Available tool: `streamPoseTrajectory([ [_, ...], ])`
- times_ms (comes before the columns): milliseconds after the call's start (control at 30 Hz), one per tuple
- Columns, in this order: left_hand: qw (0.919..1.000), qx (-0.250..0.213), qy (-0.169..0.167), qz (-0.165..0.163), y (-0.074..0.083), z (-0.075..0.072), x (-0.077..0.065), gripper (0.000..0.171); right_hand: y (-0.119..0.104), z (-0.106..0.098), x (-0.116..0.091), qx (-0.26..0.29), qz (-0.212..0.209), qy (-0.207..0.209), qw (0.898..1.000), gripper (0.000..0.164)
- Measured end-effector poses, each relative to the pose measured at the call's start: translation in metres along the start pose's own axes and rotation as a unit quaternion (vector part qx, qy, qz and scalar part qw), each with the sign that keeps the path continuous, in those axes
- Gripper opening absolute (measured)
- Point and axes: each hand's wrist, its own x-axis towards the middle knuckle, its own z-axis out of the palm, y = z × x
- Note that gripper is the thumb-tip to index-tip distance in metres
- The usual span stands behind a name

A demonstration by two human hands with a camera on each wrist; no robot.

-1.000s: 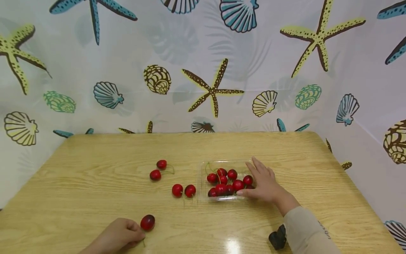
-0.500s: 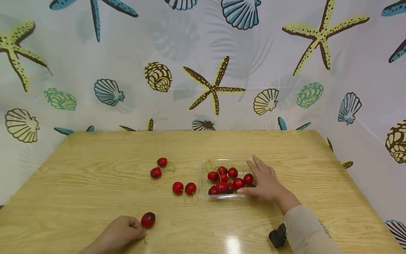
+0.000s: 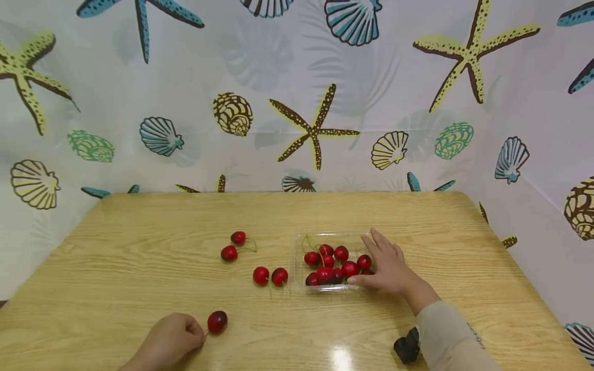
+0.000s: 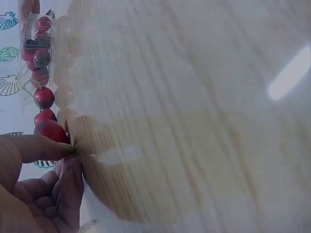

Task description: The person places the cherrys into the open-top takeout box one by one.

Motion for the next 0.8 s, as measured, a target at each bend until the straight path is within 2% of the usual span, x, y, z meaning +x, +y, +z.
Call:
streamPoseTrajectory([
  [267, 0.9997, 0.022, -0.009, 0.005, 0.002, 0.0, 0.002, 0.012, 0.002, 0.0, -0.001, 0.002, -0.002, 0.001, 1.0, 0.091],
  [367, 0.9998, 0.016, -0.014, 0.001, 0.001, -0.001, 0.004, 0.01, 0.001, 0.0, -0.001, 0.006, -0.005, 0.003, 1.0, 0.092],
  [600, 0.9961, -0.08, -0.035, -0.013, 0.006, -0.009, 0.006, 0.008, 0.003, 0.002, 0.0, 0.009, -0.008, 0.008, 1.0, 0.091],
  [800, 0.9932, -0.11, -0.038, 0.004, 0.022, -0.017, 0.007, 0.007, 0.004, 0.002, 0.0, 0.012, -0.004, 0.005, 1.0, 0.092],
])
